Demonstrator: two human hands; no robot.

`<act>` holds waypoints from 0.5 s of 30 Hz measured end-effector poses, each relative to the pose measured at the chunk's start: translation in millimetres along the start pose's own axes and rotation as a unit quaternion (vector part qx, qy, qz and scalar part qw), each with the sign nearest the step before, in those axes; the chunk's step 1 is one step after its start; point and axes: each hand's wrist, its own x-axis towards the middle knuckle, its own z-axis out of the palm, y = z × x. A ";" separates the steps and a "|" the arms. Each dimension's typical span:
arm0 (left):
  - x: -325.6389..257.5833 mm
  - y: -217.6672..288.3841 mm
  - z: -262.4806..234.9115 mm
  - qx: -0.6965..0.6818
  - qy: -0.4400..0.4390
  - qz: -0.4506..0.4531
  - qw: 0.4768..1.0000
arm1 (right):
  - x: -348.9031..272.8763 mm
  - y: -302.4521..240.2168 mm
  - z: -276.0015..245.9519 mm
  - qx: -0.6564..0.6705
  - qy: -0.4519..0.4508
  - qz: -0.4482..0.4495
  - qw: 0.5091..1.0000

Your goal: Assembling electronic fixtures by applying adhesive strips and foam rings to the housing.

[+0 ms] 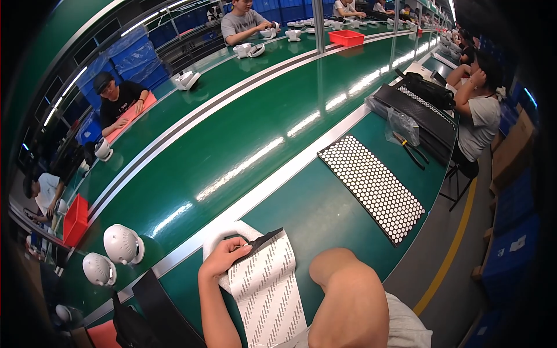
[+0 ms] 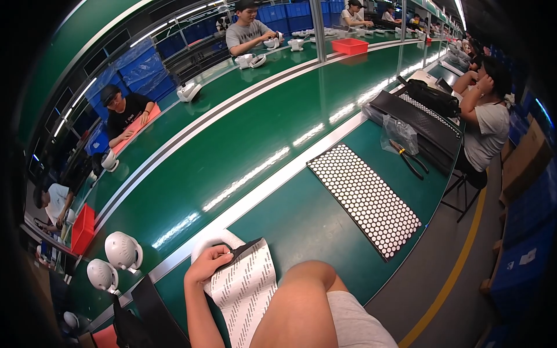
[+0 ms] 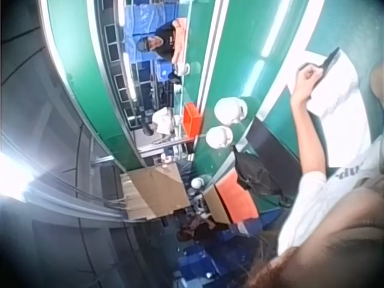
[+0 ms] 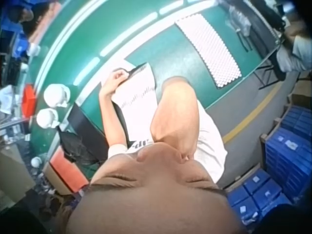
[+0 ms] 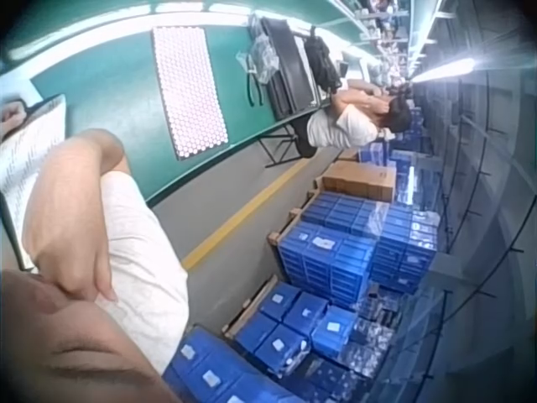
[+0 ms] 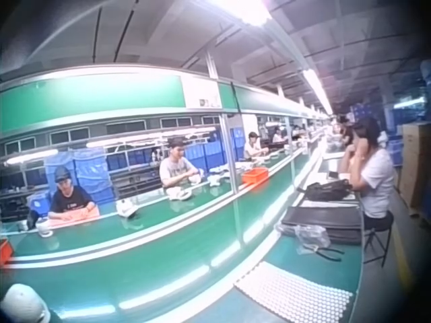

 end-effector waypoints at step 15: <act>2.1 5.0 5.6 0.001 -0.008 0.016 1.000 | 6.1 -11.6 -5.2 -0.042 -0.065 0.056 0.995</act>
